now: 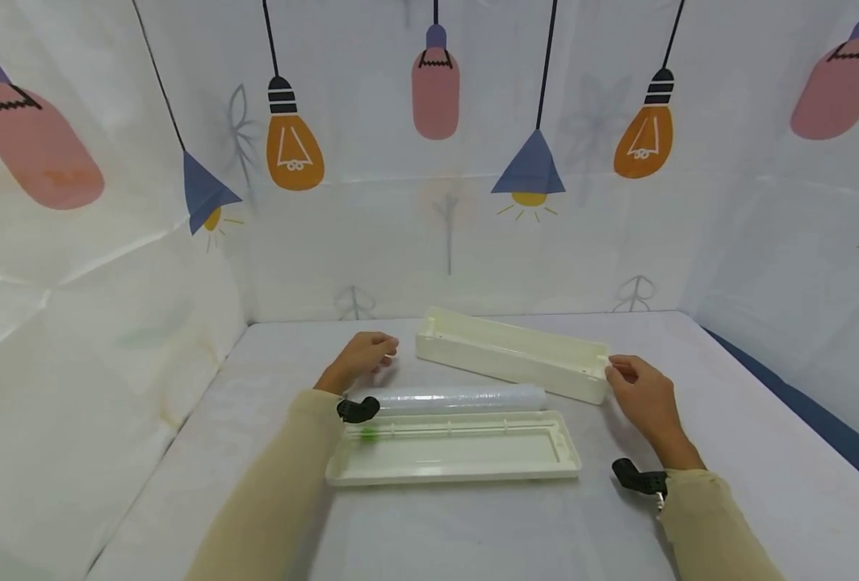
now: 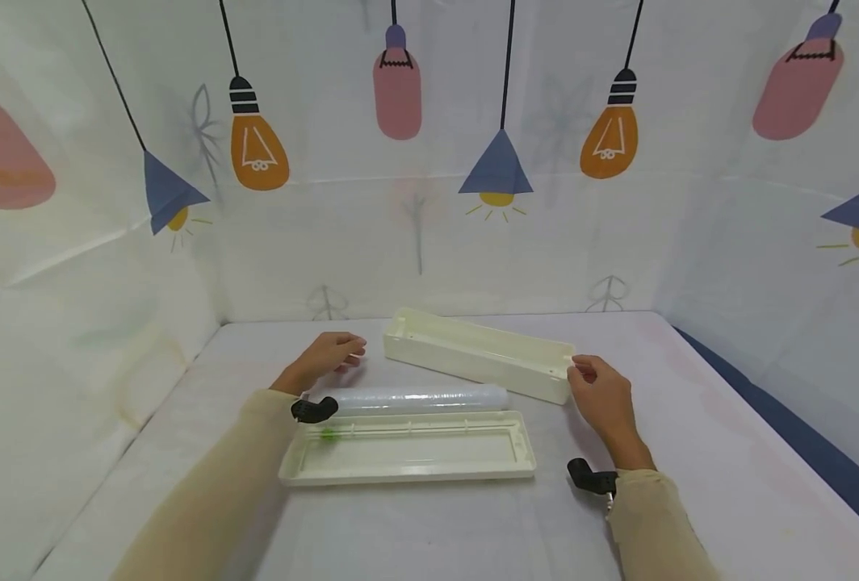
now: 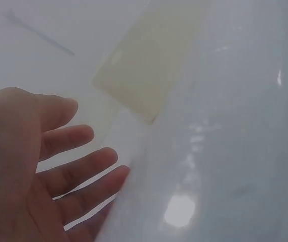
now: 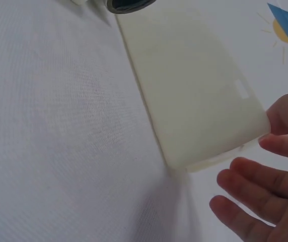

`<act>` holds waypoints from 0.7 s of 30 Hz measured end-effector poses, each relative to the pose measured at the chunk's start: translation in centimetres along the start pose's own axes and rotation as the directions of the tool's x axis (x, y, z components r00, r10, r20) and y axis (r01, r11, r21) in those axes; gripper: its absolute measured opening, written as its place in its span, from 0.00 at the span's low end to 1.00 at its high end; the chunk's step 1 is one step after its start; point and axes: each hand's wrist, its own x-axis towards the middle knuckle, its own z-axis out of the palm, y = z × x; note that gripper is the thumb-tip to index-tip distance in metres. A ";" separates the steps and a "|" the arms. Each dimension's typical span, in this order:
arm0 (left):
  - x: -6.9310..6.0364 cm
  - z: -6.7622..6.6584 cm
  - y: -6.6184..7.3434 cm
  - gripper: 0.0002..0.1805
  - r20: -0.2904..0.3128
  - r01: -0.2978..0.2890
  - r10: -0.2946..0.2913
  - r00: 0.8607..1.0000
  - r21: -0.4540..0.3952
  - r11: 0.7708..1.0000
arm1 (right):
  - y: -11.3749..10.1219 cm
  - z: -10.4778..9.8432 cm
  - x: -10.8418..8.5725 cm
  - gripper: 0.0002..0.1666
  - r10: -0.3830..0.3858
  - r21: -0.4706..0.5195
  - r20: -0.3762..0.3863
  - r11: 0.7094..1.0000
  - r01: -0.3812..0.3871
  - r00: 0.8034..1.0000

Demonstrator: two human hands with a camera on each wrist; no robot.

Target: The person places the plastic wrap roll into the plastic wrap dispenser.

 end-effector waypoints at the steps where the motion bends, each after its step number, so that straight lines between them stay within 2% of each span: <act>1: 0.1 0.2 0.2 0.24 -0.008 0.008 -0.008 1.000 -0.021 1.000 | 0.0 0.0 0.1 0.25 0.011 0.005 0.007 1.000 -0.011 1.000; 9: 1.2 1.5 1.0 0.22 -0.088 0.026 -0.038 0.995 -0.135 0.990 | -0.1 -0.2 0.4 0.27 0.075 0.022 0.058 0.997 -0.076 0.996; 16: 2.0 2.6 1.1 0.22 -0.086 0.049 -0.072 0.994 -0.240 0.969 | -0.4 -0.4 0.4 0.30 0.091 0.033 0.120 0.995 -0.096 0.989; 21: 2.3 3.3 1.4 0.23 -0.077 0.064 -0.088 0.993 -0.269 0.961 | -0.3 -0.5 0.3 0.31 0.088 0.041 0.146 0.995 -0.095 0.985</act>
